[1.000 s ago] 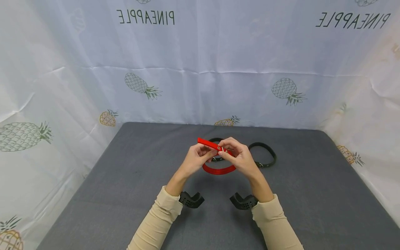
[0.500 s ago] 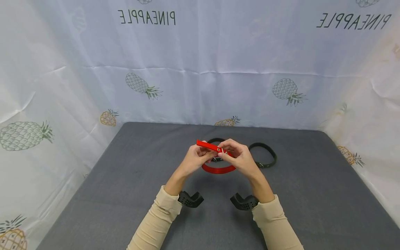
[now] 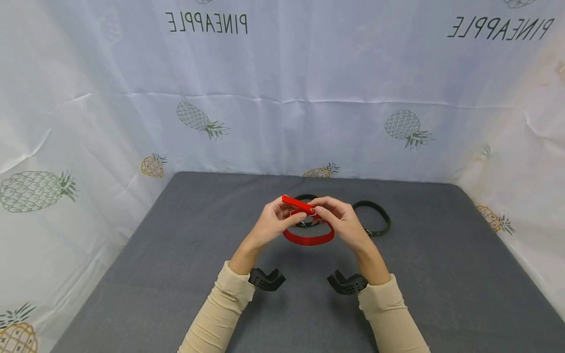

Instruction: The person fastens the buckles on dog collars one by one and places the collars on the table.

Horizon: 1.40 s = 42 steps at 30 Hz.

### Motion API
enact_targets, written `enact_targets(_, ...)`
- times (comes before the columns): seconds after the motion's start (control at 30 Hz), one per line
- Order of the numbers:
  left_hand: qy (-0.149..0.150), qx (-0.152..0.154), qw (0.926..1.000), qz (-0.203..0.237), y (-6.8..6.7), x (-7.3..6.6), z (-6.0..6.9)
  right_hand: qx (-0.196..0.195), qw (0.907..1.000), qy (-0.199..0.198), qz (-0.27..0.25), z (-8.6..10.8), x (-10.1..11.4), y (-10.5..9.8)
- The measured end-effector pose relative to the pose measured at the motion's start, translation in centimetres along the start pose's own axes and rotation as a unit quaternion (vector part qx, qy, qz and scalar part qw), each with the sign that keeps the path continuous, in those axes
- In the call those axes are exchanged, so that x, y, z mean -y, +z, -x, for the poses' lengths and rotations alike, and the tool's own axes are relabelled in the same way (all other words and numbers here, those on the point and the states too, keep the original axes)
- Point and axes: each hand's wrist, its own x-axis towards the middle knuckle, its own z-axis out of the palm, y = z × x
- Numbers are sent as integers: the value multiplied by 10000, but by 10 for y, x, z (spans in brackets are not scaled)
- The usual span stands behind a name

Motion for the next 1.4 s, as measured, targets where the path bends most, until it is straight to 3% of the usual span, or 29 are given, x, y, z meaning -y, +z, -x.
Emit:
enact_targets(0.13,29,128,9999,112,0,-2,0,19,10000,32,-64,-1,1,-3)
enact_targets(0.3,153,64,9998,68,0,-3,-1,62,9999,9,-153,-1,0,-6)
enact_targets(0.73,418,-357,9954,-780,9,3,0,-233,9972,527,468,1,6,6)
enact_targets(1.07,242,-458,9946,-896,12,7,0,-688,9921,1033,180,1,9,12)
enact_targets(1.4,370,-344,9924,-1121,8,9,-1,-749,9918,946,-429,-1,11,9)
